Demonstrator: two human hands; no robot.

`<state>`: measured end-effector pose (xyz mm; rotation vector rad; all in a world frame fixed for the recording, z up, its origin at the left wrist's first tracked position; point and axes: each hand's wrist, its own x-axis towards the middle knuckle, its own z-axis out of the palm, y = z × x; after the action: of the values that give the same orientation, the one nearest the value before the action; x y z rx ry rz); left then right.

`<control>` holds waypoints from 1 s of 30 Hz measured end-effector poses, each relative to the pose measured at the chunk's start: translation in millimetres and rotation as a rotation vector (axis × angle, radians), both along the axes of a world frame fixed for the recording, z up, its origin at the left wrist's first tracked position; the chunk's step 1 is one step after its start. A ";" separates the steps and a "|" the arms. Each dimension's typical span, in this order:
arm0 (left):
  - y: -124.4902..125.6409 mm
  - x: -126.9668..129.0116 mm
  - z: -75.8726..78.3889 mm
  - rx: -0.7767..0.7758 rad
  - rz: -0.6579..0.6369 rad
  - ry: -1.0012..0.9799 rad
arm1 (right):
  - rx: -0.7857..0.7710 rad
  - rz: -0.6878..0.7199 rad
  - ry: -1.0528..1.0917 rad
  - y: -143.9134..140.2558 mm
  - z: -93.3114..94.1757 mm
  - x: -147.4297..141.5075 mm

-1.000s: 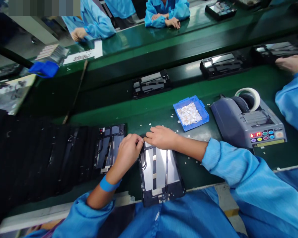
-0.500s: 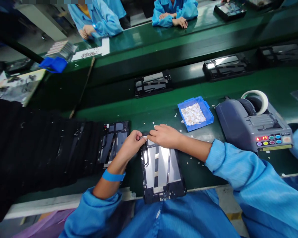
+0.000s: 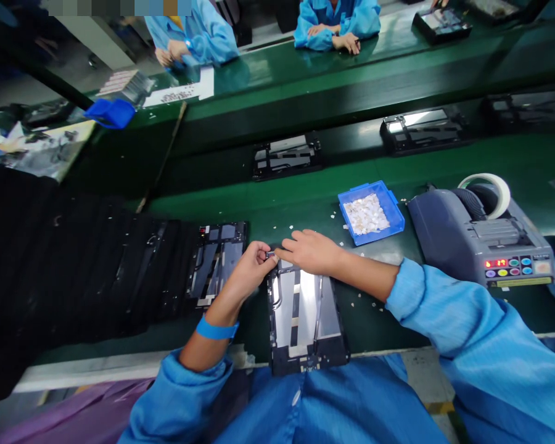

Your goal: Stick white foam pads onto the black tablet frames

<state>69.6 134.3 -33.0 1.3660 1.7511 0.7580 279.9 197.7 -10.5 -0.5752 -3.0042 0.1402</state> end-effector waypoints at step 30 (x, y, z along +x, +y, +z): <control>-110.3 5.9 10.9 0.115 0.235 0.038 | -1.292 -0.773 0.769 -105.6 3.2 44.0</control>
<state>75.5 23.9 -22.1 1.2686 1.9467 0.9798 323.8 92.0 -7.3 -1.2600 -1.4734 1.7291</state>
